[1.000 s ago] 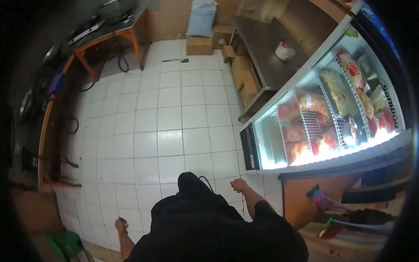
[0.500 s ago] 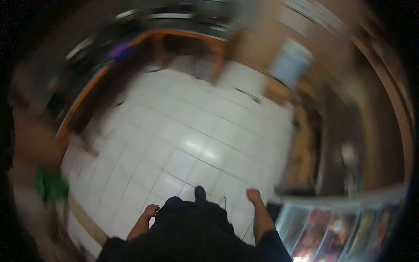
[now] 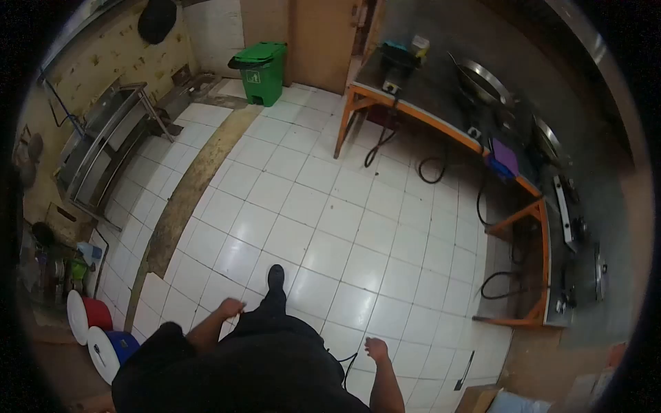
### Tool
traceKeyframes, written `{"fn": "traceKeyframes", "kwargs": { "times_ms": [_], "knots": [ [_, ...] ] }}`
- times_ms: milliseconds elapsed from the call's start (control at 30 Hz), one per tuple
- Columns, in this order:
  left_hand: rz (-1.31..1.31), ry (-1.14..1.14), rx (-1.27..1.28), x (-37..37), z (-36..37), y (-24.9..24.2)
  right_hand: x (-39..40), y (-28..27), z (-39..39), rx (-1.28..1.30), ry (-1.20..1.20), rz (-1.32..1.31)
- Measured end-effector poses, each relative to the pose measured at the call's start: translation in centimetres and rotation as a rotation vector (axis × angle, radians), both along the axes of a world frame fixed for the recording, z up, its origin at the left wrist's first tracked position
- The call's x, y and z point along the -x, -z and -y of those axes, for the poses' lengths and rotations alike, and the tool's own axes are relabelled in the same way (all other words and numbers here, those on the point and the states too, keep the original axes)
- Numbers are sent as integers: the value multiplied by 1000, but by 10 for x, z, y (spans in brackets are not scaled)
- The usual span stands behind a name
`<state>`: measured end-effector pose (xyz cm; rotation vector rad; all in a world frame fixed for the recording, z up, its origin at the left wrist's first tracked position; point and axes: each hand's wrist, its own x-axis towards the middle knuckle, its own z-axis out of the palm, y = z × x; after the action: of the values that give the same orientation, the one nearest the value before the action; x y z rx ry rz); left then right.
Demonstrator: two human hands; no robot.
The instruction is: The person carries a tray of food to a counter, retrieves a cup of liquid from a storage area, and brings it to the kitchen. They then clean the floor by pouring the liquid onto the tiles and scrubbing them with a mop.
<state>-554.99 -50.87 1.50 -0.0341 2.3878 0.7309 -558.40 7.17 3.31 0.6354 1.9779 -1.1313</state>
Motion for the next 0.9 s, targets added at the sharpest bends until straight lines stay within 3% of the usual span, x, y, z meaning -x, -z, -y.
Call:
{"fn": "traceKeyframes", "kwargs": {
  "times_ms": [33, 67, 133, 167, 233, 300, 400, 467, 533, 600, 633, 667, 700, 733, 767, 867, 900],
  "knots": [
    [-15, 95, 161, -19, 16, 37, 38, -1, 26, 15, 12, 21],
    [132, -95, 37, -33, 26, 31, 74, 8, 47, 18, -49, -6],
    [144, 127, 163, -61, 64, 41, 136, 11, 99, 39, -87, -17],
    [408, -164, 79, -76, 82, 50, 164, 5, 129, 50, -68, -3],
    [566, -625, -195, -82, 118, 40, 208, 3, 188, 113, -81, 12],
    [729, -1027, -409, -117, 162, 90, 250, 18, 243, 139, -359, -27],
    [444, -1294, -252, -89, 190, 65, 293, -10, 325, 159, -470, -41],
    [155, -1255, -102, -56, 205, 50, 320, -8, 357, 206, -492, -4],
    [156, -1471, -174, -10, 212, 31, 347, -3, 372, 191, -544, 28],
    [-40, -1261, -158, 14, 219, 59, 376, 9, 373, 107, -588, 98],
    [232, -1401, -228, 48, 221, 21, 393, 17, 373, 48, -611, 128],
    [266, -1353, -244, 63, 223, 31, 415, 11, 374, 3, -1054, 42],
    [120, -933, -67, 72, 227, 39, 438, 3, 374, -32, -1458, -129],
    [175, -956, -103, 89, 231, 26, 458, 2, 379, -46, -1669, -239],
    [231, -977, -148, 111, 231, 1, 476, 5, 391, -48, -1739, -253],
    [226, -1054, -134, 142, 242, 10, 539, 13, 422, -79, -1848, -210],
    [206, -1173, -209, 149, 247, 10, 562, 14, 441, -78, -1892, -205]
  ]
}}
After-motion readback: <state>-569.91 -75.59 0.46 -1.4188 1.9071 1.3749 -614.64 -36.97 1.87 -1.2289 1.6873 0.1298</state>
